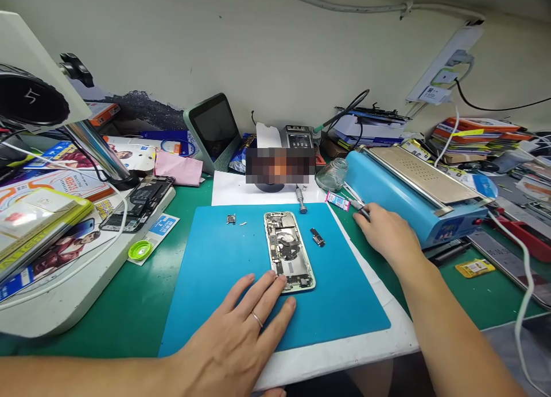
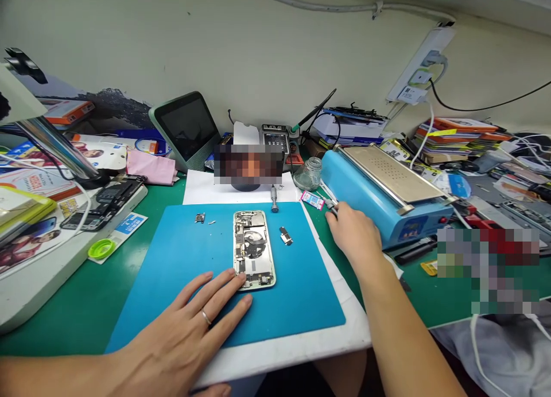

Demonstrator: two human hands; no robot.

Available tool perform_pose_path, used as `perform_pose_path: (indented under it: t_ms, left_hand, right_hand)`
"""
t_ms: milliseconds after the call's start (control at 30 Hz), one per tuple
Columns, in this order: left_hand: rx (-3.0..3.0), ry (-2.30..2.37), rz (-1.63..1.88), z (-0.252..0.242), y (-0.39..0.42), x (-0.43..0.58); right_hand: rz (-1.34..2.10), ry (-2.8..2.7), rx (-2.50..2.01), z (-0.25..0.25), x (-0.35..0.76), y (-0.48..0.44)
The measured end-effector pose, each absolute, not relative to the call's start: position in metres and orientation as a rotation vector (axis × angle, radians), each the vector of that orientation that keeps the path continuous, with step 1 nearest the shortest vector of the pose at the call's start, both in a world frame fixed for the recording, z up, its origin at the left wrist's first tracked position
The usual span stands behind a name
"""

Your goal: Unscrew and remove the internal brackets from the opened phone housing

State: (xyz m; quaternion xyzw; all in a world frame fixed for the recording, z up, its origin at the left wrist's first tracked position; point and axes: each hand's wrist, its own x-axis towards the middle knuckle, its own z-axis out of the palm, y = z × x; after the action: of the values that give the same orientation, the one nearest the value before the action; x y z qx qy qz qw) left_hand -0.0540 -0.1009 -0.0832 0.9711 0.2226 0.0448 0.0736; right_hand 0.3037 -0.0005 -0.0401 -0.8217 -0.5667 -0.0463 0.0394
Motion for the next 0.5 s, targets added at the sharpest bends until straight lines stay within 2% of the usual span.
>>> perform_pose_path:
  t_ms: [500]
  left_hand:
    - [2.973,0.666,0.206,-0.087,-0.101,-0.054]
  right_hand:
    - [-0.006,-1.753,-2.787,-0.024,0.293,0.004]
